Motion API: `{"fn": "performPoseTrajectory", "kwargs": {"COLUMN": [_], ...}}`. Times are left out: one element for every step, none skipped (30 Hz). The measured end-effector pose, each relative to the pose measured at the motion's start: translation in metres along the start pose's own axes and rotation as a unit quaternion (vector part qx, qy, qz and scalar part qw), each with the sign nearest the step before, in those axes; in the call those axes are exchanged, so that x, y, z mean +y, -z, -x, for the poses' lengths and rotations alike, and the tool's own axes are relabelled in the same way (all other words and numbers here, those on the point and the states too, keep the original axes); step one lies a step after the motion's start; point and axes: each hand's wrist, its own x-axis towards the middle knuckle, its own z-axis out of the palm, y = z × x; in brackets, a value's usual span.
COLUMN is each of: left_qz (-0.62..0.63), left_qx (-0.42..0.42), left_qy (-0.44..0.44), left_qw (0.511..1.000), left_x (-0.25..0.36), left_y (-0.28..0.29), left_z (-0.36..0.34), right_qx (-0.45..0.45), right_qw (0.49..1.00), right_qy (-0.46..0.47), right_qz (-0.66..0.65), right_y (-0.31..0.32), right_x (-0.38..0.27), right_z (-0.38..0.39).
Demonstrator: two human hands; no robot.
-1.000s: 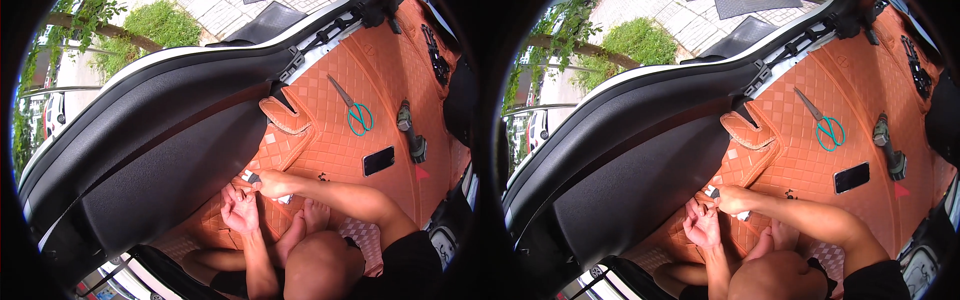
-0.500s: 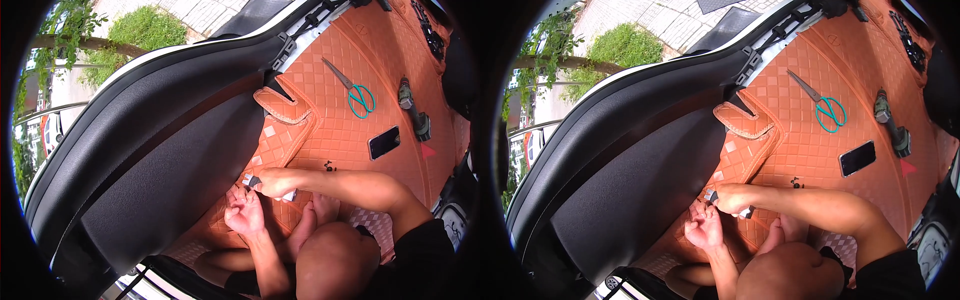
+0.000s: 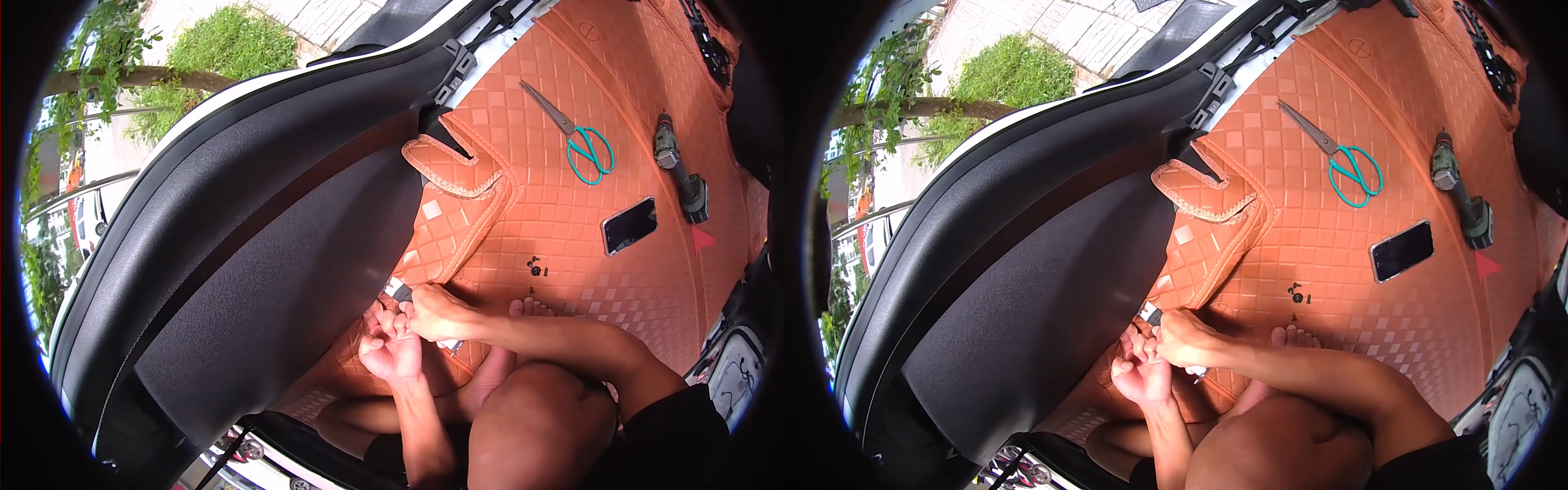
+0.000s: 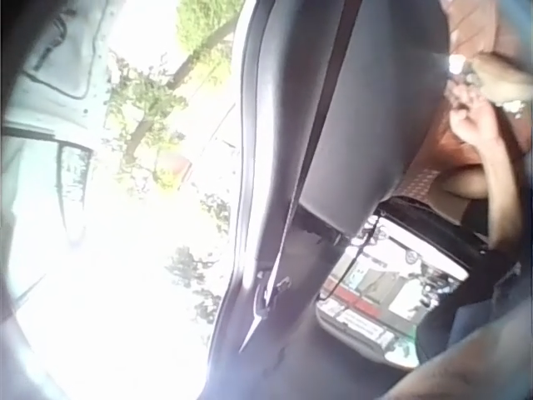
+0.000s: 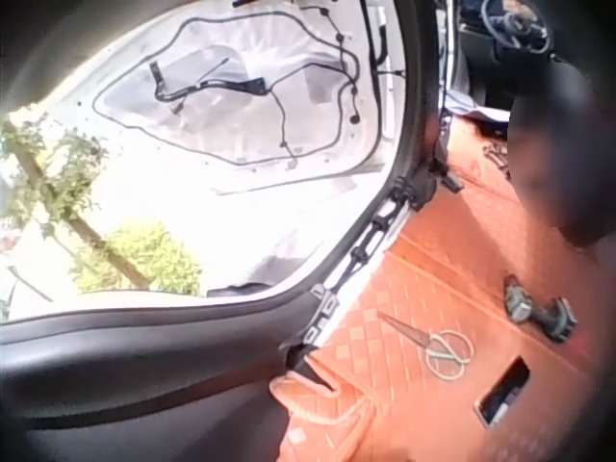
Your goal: Installing and securing customized floor or trunk lining in a vehicle using screws, tools, and manual fitting.
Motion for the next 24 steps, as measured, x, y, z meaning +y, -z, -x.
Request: {"fn": "performPoseTrajectory", "kwargs": {"left_qz": [0.008,0.023,0.033,0.027,0.026,0.042,0.042,0.042,0.039,0.053,0.038,0.045,0.063,0.051,0.054,0.07,0.061,0.05,0.035,0.02,0.011,0.002,-0.001,0.008], "left_qx": [-0.023,-0.047,-0.027,-0.023,-0.026,-0.035,-0.023,-0.034,-0.032,-0.021,-0.025,-0.008,0.004,0.013,0.011,0.004,0.008,0.009,0.013,0.014,-0.025,-0.025,-0.005,0.013], "left_qy": [0.008,0.022,0.016,0.01,0.013,0.023,0.018,0.031,0.025,0.035,0.024,0.015,0.017,0.004,0.005,0.02,0.007,0.003,0.0,-0.003,0.018,0.011,0.008,0.015], "left_qw": [1.0,0.998,0.999,0.999,0.999,0.998,0.999,0.998,0.998,0.998,0.999,0.999,0.998,0.999,0.998,0.997,0.998,0.999,0.999,1.0,0.999,1.0,1.0,1.0], "left_x": [0.0,0.001,0.002,0.002,0.003,0.004,0.005,0.005,0.006,0.006,0.005,0.005,0.004,0.004,0.002,0.001,0.0,0.0,-0.001,0.0,0.001,0.001,0.003,0.004], "left_y": [0.0,0.001,0.002,0.003,0.004,0.004,0.006,0.006,0.006,0.006,0.005,0.004,0.003,0.002,0.001,0.001,0.001,0.002,0.003,0.004,0.005,0.008,0.01,0.012], "left_z": [0.0,0.0,0.0,-0.001,-0.001,-0.002,-0.003,-0.004,-0.005,-0.005,-0.006,-0.007,-0.007,-0.005,-0.006,-0.006,-0.005,-0.005,-0.004,-0.004,-0.004,-0.004,-0.003,-0.003], "right_qx": [0.01,0.012,0.013,0.008,-0.002,-0.014,-0.022,-0.035,-0.044,-0.041,-0.074,-0.092,-0.103,-0.125,-0.115,-0.098,-0.078,-0.052,-0.048,-0.039,-0.005,-0.013,-0.001,0.02], "right_qw": [1.0,1.0,0.999,1.0,0.999,0.999,0.999,0.998,0.997,0.995,0.992,0.985,0.976,0.975,0.981,0.985,0.983,0.995,0.996,0.997,0.998,0.999,0.999,0.999], "right_qy": [-0.009,-0.026,-0.025,-0.016,-0.007,0.005,-0.013,-0.029,-0.021,-0.042,-0.02,-0.022,-0.019,-0.028,-0.025,-0.031,-0.011,0.001,0.01,0.018,0.016,0.011,0.013,0.003], "right_qz": [0.003,0.007,0.023,0.02,0.031,0.044,0.04,0.038,0.062,0.079,0.098,0.141,0.189,0.182,0.156,0.139,0.167,0.08,0.078,0.071,0.058,0.04,0.031,0.027], "right_y": [0.0,-0.002,-0.002,-0.001,-0.002,-0.001,-0.001,0.001,0.005,0.007,0.013,0.019,0.019,0.019,0.02,0.019,0.017,0.015,0.01,0.007,0.002,-0.001,-0.008,-0.011], "right_x": [0.0,0.002,0.003,0.005,0.007,0.006,0.006,0.003,0.0,-0.007,-0.013,-0.018,-0.022,-0.022,-0.022,-0.019,-0.014,-0.006,-0.001,0.003,0.008,0.011,0.013,0.013], "right_z": [-0.001,0.0,-0.002,-0.003,-0.003,-0.005,-0.006,-0.007,-0.009,-0.015,-0.018,-0.022,-0.023,-0.021,-0.02,-0.018,-0.016,-0.01,-0.008,-0.007,-0.007,-0.007,-0.007,-0.007]}}
